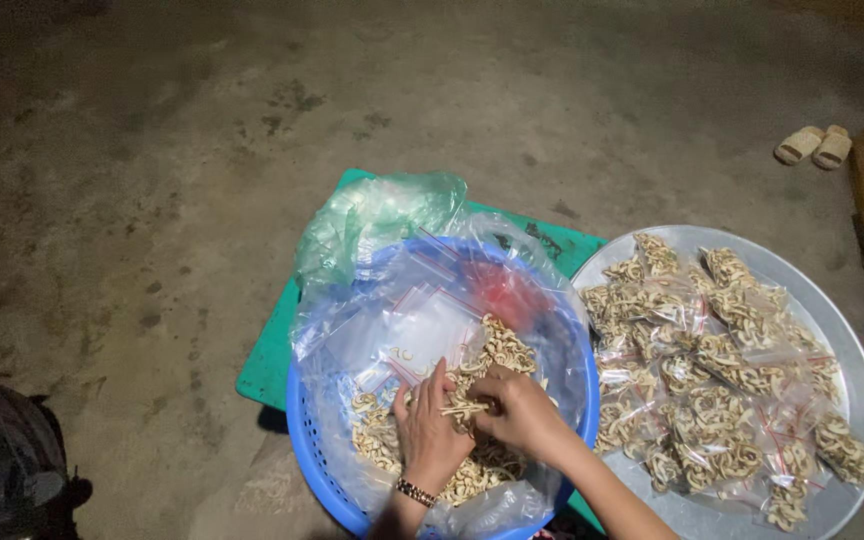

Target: The person sits at a low table and packs dried squid rings from a large blue basket into small clear plastic zip bags by hand, pressing the contents in and sealing each bag. Filled bags are placed onto a large metal tray beside the basket, which already holds many filled bags.

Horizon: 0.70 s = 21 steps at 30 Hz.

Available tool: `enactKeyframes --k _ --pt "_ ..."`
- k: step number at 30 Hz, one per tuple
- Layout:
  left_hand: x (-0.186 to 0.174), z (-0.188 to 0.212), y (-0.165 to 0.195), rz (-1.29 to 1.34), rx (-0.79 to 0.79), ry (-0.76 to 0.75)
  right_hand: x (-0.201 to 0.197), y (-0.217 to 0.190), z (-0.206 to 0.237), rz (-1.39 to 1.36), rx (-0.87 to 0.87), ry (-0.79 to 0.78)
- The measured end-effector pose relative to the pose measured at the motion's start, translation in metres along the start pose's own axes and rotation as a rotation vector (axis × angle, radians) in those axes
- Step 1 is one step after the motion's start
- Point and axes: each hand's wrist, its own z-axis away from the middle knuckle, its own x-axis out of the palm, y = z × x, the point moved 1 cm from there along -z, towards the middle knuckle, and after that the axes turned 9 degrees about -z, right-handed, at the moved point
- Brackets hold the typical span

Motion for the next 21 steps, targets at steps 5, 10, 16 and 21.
enactKeyframes --k 5,10,16,21 --pt "-0.001 0.008 -0.007 -0.085 0.064 -0.160 0.005 0.023 -0.002 -0.197 0.026 -0.010" --pt "-0.007 0.016 -0.015 -0.185 0.135 0.006 0.017 0.038 -0.002 -0.286 0.232 -0.075" --pt "-0.009 0.009 -0.017 0.030 0.038 -0.065 0.017 0.030 -0.002 -0.455 0.192 -0.014" --pt "-0.008 0.001 -0.013 0.156 0.136 0.058 0.011 0.007 0.003 -0.388 0.227 0.106"
